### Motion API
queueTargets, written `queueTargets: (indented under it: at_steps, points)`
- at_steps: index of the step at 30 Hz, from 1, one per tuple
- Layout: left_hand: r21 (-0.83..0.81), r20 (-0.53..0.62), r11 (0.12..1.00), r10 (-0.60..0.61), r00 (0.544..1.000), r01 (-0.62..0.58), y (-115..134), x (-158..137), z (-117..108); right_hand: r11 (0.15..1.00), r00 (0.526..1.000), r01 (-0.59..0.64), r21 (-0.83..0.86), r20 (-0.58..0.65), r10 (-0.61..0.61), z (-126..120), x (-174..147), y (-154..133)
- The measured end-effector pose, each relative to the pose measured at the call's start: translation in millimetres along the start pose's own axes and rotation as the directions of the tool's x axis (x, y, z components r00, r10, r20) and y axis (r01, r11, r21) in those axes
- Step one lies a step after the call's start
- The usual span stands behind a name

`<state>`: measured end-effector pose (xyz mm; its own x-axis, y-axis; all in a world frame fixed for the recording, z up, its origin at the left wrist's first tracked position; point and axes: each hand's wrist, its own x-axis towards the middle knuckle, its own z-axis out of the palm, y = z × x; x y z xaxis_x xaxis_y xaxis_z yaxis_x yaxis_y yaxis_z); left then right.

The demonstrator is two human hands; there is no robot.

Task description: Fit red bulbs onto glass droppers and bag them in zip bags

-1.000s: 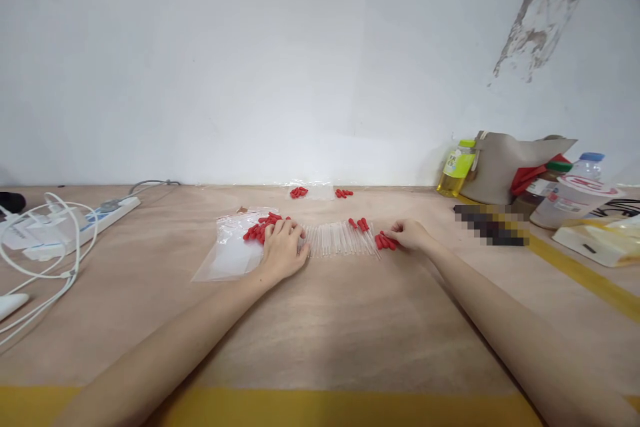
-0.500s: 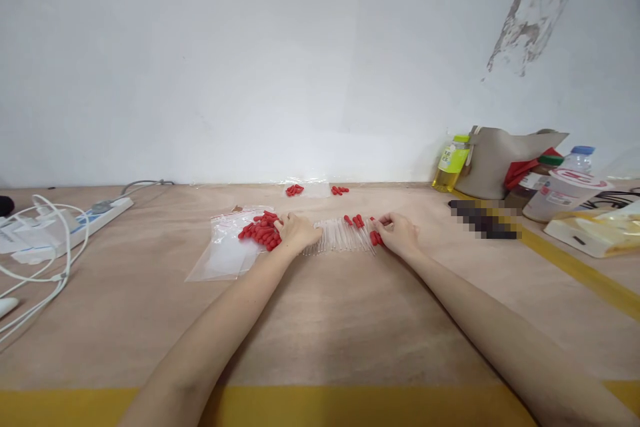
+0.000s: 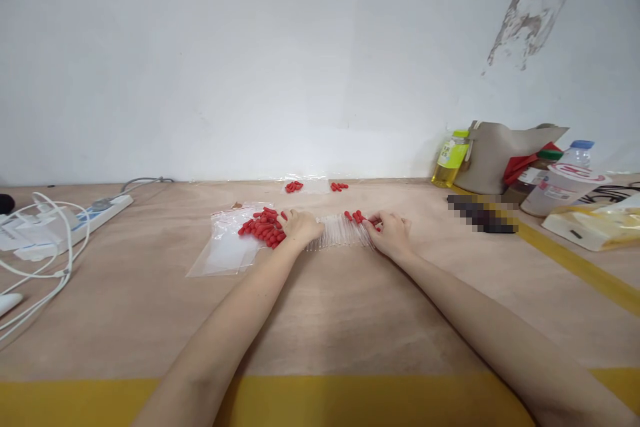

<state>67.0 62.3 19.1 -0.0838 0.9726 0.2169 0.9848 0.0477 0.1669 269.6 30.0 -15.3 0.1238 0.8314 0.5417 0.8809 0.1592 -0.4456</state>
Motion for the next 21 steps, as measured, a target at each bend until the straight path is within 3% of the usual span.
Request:
queueTargets:
  at_steps: [6,12,14,16,18,19,21]
  points:
    - [-0.051,-0.046,0.997,0.054,0.997,-0.057,-1.1,-2.8,-2.2,0.998,0.998,0.045,0.038,-0.055,-0.043,1.3,-0.7,2.9]
    - [-0.13,-0.106,0.939,0.305,0.946,-0.317,-19.8,-25.9,-22.2,0.962,0.966,0.256,0.097,-0.07,-0.25,0.1,-7.8,-9.0]
    - [-0.125,-0.149,0.874,0.451,0.88,-0.469,-32.7,-37.2,-23.2,0.941,0.952,0.304,0.149,-0.074,-0.296,0.4,-13.0,-19.5]
    - [-0.057,-0.244,0.731,0.65,0.719,-0.68,-47.3,-46.7,-19.1,0.916,0.937,0.348,0.197,-0.065,-0.342,1.0,-19.6,-32.2]
    - [0.03,-0.319,0.615,0.753,0.576,-0.788,-60.9,-52.6,-11.5,0.889,0.918,0.394,0.234,-0.042,-0.395,1.8,-26.9,-44.5]
    - [0.06,-0.348,0.582,0.774,0.529,-0.811,-66.6,-54.1,-7.1,0.874,0.905,0.417,0.248,-0.029,-0.424,2.1,-30.3,-49.7]
    - [0.089,-0.402,0.558,0.778,0.483,-0.825,-74.6,-54.6,1.1,0.845,0.878,0.463,0.266,-0.007,-0.479,2.5,-36.0,-56.9]
